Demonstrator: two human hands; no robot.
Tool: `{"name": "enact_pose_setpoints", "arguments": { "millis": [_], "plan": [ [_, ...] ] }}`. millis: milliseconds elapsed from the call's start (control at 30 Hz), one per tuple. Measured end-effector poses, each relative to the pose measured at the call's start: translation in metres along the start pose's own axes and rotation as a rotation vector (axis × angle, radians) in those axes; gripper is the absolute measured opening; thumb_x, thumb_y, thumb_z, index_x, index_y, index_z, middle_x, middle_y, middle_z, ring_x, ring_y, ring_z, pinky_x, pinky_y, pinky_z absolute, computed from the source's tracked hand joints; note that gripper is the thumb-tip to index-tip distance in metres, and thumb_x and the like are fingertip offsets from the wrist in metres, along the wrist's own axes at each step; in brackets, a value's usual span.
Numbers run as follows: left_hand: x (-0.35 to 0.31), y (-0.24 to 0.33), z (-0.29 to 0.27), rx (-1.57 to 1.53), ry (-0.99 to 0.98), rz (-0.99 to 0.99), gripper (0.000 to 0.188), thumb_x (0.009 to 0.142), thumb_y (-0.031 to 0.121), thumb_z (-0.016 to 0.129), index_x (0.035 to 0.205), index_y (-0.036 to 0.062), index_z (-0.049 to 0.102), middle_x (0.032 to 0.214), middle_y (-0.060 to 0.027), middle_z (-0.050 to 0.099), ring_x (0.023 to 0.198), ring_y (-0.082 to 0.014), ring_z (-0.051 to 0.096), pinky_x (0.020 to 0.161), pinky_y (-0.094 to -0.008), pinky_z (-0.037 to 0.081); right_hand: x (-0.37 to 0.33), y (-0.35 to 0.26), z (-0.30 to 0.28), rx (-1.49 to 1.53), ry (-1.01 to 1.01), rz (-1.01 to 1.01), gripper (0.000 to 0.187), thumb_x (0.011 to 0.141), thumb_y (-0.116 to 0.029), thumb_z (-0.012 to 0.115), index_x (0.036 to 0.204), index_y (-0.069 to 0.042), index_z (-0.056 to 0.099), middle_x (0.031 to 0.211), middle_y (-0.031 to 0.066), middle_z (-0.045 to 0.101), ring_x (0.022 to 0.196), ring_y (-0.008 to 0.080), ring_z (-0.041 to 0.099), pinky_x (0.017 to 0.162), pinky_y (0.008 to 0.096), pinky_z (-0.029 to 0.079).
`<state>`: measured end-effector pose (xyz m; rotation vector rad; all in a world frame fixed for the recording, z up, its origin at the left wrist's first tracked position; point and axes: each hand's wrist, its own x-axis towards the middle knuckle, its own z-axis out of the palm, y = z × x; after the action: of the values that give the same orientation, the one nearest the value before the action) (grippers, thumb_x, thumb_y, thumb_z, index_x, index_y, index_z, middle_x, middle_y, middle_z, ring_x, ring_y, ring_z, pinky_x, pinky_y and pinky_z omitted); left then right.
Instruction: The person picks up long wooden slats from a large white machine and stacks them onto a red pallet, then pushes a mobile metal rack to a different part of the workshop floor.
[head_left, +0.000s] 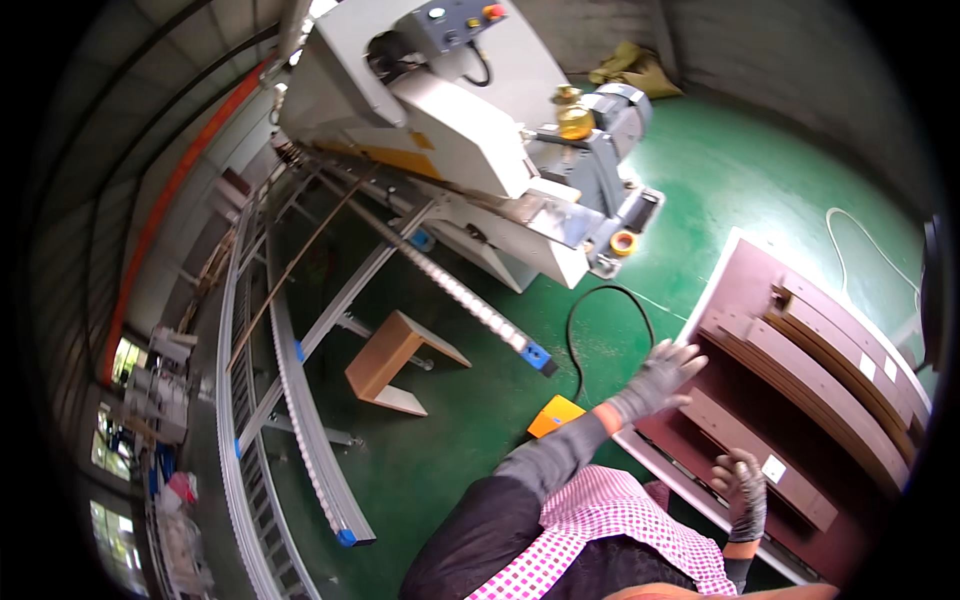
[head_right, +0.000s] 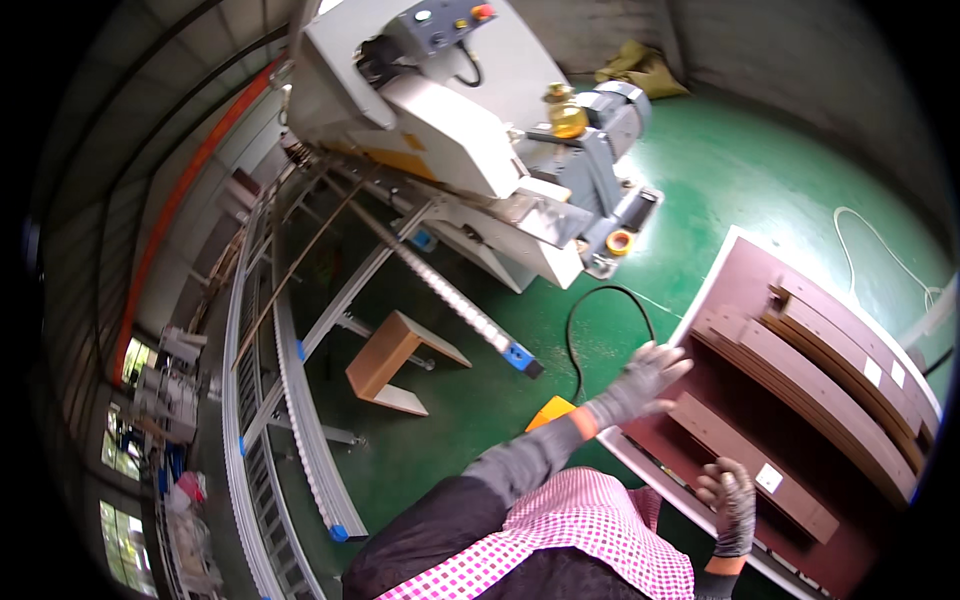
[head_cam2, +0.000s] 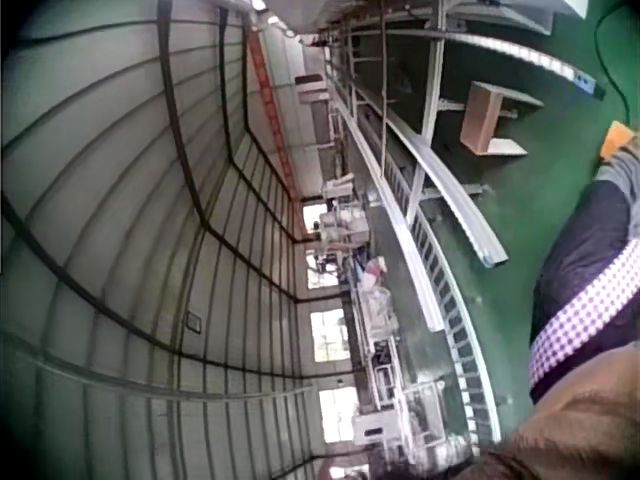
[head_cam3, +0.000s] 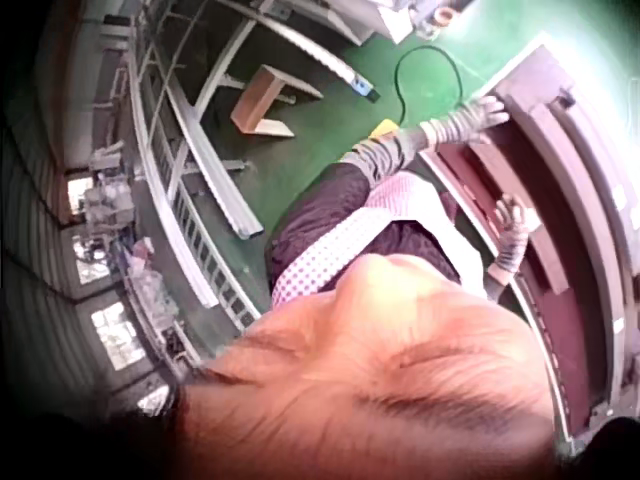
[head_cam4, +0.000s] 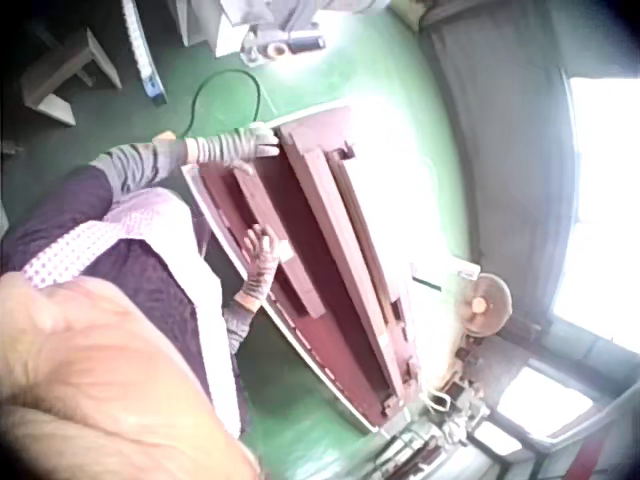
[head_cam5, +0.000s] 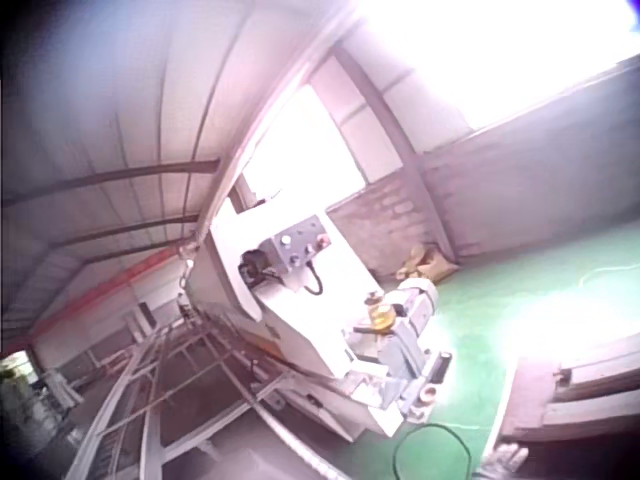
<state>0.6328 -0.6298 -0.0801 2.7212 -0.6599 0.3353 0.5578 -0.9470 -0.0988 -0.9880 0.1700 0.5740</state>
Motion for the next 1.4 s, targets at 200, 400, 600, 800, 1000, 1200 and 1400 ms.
{"name": "enact_pose_setpoints", "arguments": {
  "millis": [200,400,600,800,1000,1200,1400],
  "plan": [
    [-0.275,-0.080,-0.155,0.420,0.504,-0.530,0.061,0.080,0.028,0.073,0.134,0.0070,0.052,0.134,-0.0151,0.050,0.123,-0.0351,0.048,0.106,-0.0482,0.037,0.028,0.058,0.159,-0.357,-0.613,0.405,0.049,0.088,-0.028,0.072,0.124,0.002,0.057,0.111,0.0151,0.066,0.099,0.0240,0.067,0.088,0.0369,0.055],
    [-0.552,-0.119,-0.272,0.822,0.590,-1.287,0.076,0.080,0.035,0.072,0.143,0.0060,0.041,0.143,-0.0224,0.039,0.131,-0.0413,0.039,0.110,-0.0532,0.031,0.061,0.177,0.280,-0.684,-0.977,0.499,0.038,0.093,-0.015,0.067,0.126,0.002,0.057,0.118,0.0117,0.065,0.112,0.0212,0.062,0.096,0.0358,0.051],
    [-0.755,-0.129,-0.293,0.798,0.578,-1.911,0.093,0.079,0.045,0.073,0.151,0.0079,0.027,0.149,-0.0256,0.033,0.133,-0.0422,0.038,0.112,-0.0501,0.031,0.049,0.266,0.412,-0.610,-1.113,0.653,0.037,0.095,-0.017,0.065,0.127,0.001,0.058,0.122,0.0084,0.063,0.114,0.0189,0.059,0.100,0.0333,0.047],
    [-0.861,-0.154,-0.239,0.429,0.558,-2.066,0.099,0.079,0.054,0.071,0.151,0.0057,0.024,0.149,-0.0321,0.031,0.138,-0.0429,0.035,0.113,-0.0449,0.033,0.036,0.289,0.484,-1.022,-1.284,0.544,0.037,0.094,-0.017,0.066,0.126,0.000,0.059,0.121,0.0094,0.064,0.116,0.0194,0.057,0.103,0.0325,0.043],
    [-0.844,-0.211,-0.285,0.481,0.584,-1.904,0.100,0.080,0.056,0.070,0.152,0.0062,0.023,0.152,-0.0289,0.030,0.139,-0.0417,0.033,0.114,-0.0454,0.031,0.076,0.311,0.468,-1.113,-1.375,0.388,0.034,0.091,-0.013,0.068,0.122,-0.001,0.061,0.116,0.0113,0.067,0.108,0.0207,0.063,0.099,0.0308,0.047],
    [-0.843,-0.278,-0.330,0.577,0.496,-1.893,0.105,0.076,0.057,0.073,0.154,0.0114,0.020,0.157,-0.0210,0.024,0.142,-0.0398,0.029,0.115,-0.0506,0.028,0.091,0.328,0.456,-1.024,-1.311,0.421,0.037,0.091,-0.005,0.065,0.127,0.001,0.057,0.117,0.0086,0.067,0.109,0.0174,0.062,0.100,0.0266,0.047],
    [-0.829,-0.331,-0.374,0.627,0.440,-1.918,0.106,0.075,0.051,0.076,0.155,0.0115,0.018,0.158,-0.0178,0.022,0.143,-0.0374,0.029,0.117,-0.0472,0.025,0.066,0.291,0.485,-1.022,-0.849,0.719,0.044,0.094,-0.013,0.066,0.133,0.002,0.053,0.122,0.0102,0.065,0.109,0.0162,0.062,0.100,0.0286,0.048]
  ]
}}
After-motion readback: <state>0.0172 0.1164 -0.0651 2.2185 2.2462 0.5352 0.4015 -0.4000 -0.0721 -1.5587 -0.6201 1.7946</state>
